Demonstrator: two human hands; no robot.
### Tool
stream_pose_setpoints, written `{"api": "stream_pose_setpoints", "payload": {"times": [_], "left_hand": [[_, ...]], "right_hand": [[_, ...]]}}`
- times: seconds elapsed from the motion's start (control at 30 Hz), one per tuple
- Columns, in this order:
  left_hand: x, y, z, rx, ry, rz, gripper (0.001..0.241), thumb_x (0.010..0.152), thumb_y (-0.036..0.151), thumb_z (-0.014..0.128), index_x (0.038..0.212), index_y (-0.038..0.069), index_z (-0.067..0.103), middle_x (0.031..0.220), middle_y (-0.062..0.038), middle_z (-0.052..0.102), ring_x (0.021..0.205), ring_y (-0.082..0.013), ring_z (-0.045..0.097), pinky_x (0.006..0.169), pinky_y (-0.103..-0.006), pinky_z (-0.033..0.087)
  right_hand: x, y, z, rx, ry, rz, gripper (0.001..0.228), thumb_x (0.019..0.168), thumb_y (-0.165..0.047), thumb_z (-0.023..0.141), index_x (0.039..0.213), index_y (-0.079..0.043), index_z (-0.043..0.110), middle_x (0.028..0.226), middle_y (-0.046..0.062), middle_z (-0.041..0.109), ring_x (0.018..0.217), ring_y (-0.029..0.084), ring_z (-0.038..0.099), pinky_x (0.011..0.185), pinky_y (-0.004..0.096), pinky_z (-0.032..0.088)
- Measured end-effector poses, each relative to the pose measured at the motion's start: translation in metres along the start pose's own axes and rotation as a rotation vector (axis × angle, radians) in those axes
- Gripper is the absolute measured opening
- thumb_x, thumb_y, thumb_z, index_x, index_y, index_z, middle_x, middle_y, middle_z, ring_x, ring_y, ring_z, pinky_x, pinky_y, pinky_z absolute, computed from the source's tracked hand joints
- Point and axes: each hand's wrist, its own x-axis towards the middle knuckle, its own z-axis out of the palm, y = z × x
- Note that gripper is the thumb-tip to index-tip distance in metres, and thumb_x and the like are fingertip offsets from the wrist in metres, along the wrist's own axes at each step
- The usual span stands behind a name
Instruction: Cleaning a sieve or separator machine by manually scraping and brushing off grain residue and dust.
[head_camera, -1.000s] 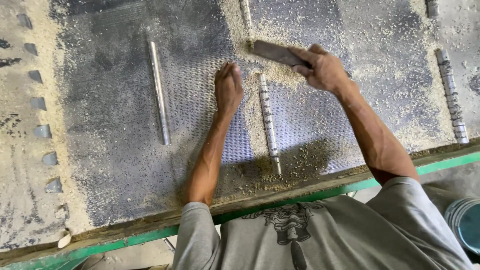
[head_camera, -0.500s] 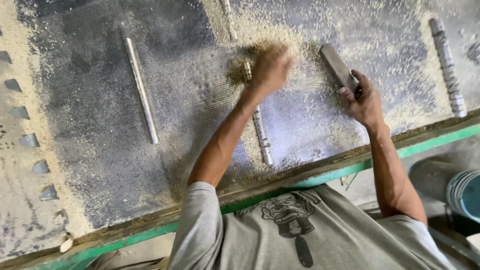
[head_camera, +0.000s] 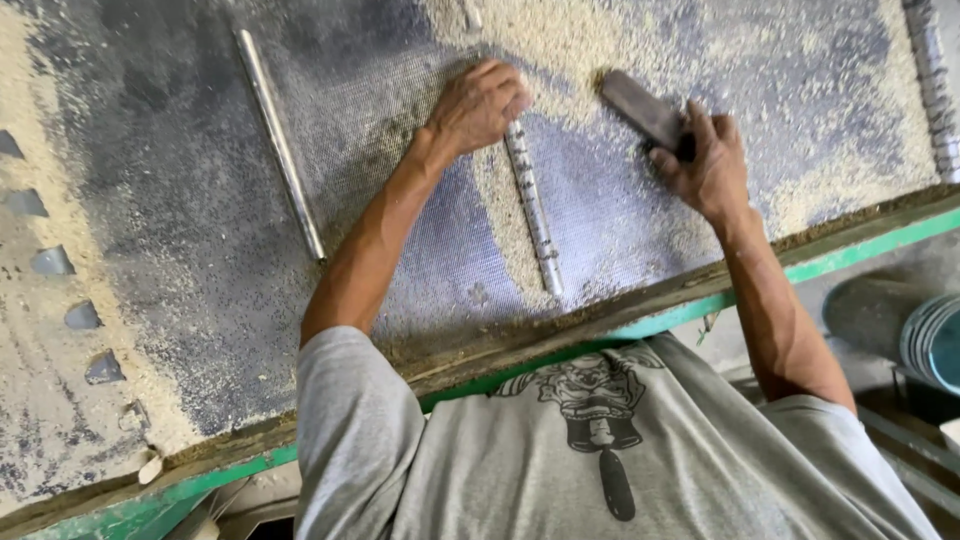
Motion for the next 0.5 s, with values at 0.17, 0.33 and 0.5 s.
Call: {"api": "stream_pose_setpoints", "payload": {"times": [0.17,0.33,0.5], "left_hand": [[0.001,-0.006,0.008,0.097,0.107,0.035,0.058,0.122,0.042,0.029,0.092,0.008,0.066,0.101,-0.009,0.061,0.100,-0.0234,0.059,0.092,-0.0409,0.054],[0.003,0.002,0.001,0.040,0.086,-0.070,0.063,0.119,0.049,0.025,0.086,0.011,0.064,0.093,-0.006,0.058,0.091,-0.0226,0.056,0.085,-0.0425,0.052],[-0.007,-0.011,0.021,0.038,0.283,0.016,0.066,0.124,0.046,0.024,0.089,0.010,0.067,0.101,-0.006,0.061,0.101,-0.0233,0.057,0.095,-0.0421,0.049]], "right_hand": [[-0.023,-0.089,-0.047,0.080,0.183,-0.142,0.065,0.107,-0.049,0.066,0.146,0.002,0.054,0.121,0.021,0.060,0.101,0.029,0.061,0.077,0.040,0.056],[-0.093,-0.147,-0.011,-0.127,-0.466,0.129,0.066,0.100,-0.070,0.037,0.101,-0.013,0.072,0.076,0.004,0.064,0.049,0.017,0.057,0.042,0.030,0.045],[-0.106,-0.197,0.017,-0.187,-0.726,0.149,0.072,0.085,-0.080,0.047,0.104,-0.012,0.062,0.059,0.006,0.062,0.041,0.017,0.053,0.035,0.035,0.044]]}}
